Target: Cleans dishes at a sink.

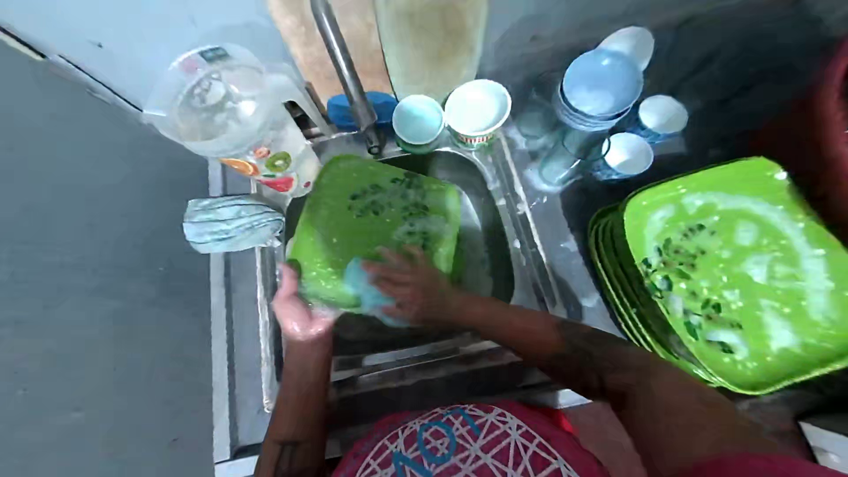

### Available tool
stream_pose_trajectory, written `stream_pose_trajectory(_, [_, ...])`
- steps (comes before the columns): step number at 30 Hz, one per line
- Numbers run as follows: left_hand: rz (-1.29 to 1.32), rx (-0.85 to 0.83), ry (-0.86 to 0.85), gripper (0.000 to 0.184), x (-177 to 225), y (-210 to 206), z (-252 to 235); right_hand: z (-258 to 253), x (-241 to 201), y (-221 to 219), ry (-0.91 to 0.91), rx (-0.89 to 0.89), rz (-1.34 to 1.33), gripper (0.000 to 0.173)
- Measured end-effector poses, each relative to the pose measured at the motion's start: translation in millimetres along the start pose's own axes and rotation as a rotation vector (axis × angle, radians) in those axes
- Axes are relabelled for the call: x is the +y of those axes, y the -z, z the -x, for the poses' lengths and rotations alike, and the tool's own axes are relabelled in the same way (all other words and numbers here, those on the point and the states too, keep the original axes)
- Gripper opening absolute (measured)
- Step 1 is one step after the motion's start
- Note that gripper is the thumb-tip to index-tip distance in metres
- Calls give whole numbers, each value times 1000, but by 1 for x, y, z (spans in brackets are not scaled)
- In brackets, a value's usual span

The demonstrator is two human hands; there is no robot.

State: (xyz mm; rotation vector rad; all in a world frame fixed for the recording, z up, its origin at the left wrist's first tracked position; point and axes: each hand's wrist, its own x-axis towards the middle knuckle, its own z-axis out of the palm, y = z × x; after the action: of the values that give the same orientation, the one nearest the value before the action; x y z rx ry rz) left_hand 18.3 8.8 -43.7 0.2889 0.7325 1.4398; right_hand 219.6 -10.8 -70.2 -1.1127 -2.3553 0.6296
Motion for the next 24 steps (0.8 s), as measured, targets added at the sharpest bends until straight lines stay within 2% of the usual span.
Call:
stream_pose_trajectory(3, [-58, 183, -76, 50, 10, -1, 8, 13, 48, 19, -271, 102, 175, 44])
stream_pose_trajectory(4, [-79, 229, -86, 48, 8, -5, 12, 6, 57, 30, -380, 87, 190, 46])
stream_pose_trajectory(6, [-95, 203, -80, 46, -1, -11, 16, -18, 66, 42, -509, 87, 202, 49])
stream_pose_trajectory(9, [-112, 132, -12, 49, -15, -20, 17, -44, 55, 18, -402, 284, 146, 51])
stream_pose_trajectory(10, [-118, 126, 8, 49, -19, -24, 16, -53, 43, 8, -354, 301, 124, 52])
stream_pose_trajectory(11, [-122, 126, 18, 50, -23, -27, 14, -60, 26, 3, -305, 277, 95, 51])
stream_pose_trajectory(13, [-119, 116, 24, 51, -25, -28, 9, -57, -10, 1, -207, 77, 18, 50])
stream_pose_trajectory(16, [-89, 75, -4, 52, -18, -12, 2, -31, -14, -1, -10, -49, -60, 44])
stream_pose_trajectory(18, [-56, 140, -6, 49, -11, -9, 3, -24, 5, 7, -69, -55, -146, 42])
stream_pose_trajectory(21, [-14, 203, -11, 48, -7, -6, 5, -39, 18, 42, -318, 139, -496, 48])
stream_pose_trajectory(23, [-37, 241, -24, 44, -8, -6, 7, -50, 18, 68, -374, 261, -715, 56])
stream_pose_trajectory(24, [-24, 248, -20, 45, -7, -7, 8, -52, 22, 73, -364, 300, -738, 59])
